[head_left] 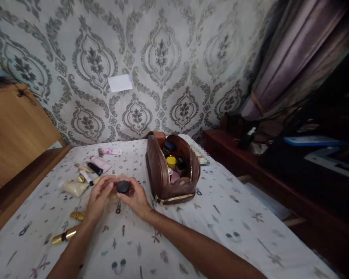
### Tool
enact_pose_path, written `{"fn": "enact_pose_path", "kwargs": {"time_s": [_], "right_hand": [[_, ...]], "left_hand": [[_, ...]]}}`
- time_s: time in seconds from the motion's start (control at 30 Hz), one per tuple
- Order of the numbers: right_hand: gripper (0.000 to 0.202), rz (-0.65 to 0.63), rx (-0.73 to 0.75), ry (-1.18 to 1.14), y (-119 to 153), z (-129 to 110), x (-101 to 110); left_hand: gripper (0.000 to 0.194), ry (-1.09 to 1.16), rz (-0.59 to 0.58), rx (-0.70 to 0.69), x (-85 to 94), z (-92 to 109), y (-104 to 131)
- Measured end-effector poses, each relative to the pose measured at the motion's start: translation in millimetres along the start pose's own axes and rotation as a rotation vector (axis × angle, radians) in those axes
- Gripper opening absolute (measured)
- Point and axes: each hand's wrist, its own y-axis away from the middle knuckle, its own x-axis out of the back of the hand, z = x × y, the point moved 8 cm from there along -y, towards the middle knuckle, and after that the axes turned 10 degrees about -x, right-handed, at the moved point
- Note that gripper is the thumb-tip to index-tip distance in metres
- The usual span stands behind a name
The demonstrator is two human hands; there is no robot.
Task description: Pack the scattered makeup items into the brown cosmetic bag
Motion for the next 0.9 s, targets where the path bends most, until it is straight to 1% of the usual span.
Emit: {"fn": "enact_pose_path", "kwargs": {"time_s": [0.07, 0.17, 0.27, 0.37, 0.5, 0.6, 0.67, 0.73, 0.77, 0.83, 0.9], "right_hand": [[0.033, -0.016, 0.006, 0.01, 1.7, -13.3, 0.3], [0.032, 0.005, 0.032, 0.097, 3.7, -42.5, 5.7], [0.034, 0.017, 0.079, 0.175, 6.1, -81.0, 14.9], [0.031, -0.053, 0.133, 0.242, 9.8, -123.4, 23.9], [0.023, -0.127, 0.126, 0.261, 10.8, -171.5, 45.7], [0.018, -0.128, 0.145, 0.299, 2.7, -200.9, 68.9], [0.022, -0.101, 0.167, 0.321, -9.7, -214.9, 89.3], [0.032, -0.056, 0.177, 0.384, -27.8, -222.0, 112.9], [0.036, -0.04, 0.179, 0.458, -38.0, -222.9, 124.0], [0.031, 0.001, 0.199, 0.659, -58.1, -222.5, 144.7], [0.027, 0.061, 0.181, 0.918, -75.7, -217.2, 163.1]], "left_hand": [[0.051, -0.038, 0.028, -0.009, 2.5, 3.1, -0.3], [0.05, -0.06, 0.034, 0.0, 2.5, 5.6, -0.6], [0.05, -0.049, 0.034, 0.007, -0.5, 5.9, 0.3], [0.048, -0.062, 0.051, 0.007, -3.2, 6.3, 2.2], [0.047, -0.093, -0.005, 0.003, -9.8, 9.8, 3.4], [0.046, -0.106, -0.049, -0.011, -13.0, 12.6, 3.6], [0.046, -0.109, -0.06, -0.009, -13.5, 11.8, 3.9], [0.046, -0.107, -0.061, 0.001, -13.5, 8.9, 4.5], [0.047, -0.103, -0.059, 0.004, -13.4, 7.1, 4.8], [0.047, -0.093, -0.056, 0.005, -13.1, 3.4, 5.4], [0.045, -0.089, -0.058, 0.006, -13.1, 0.0, 5.9]]}}
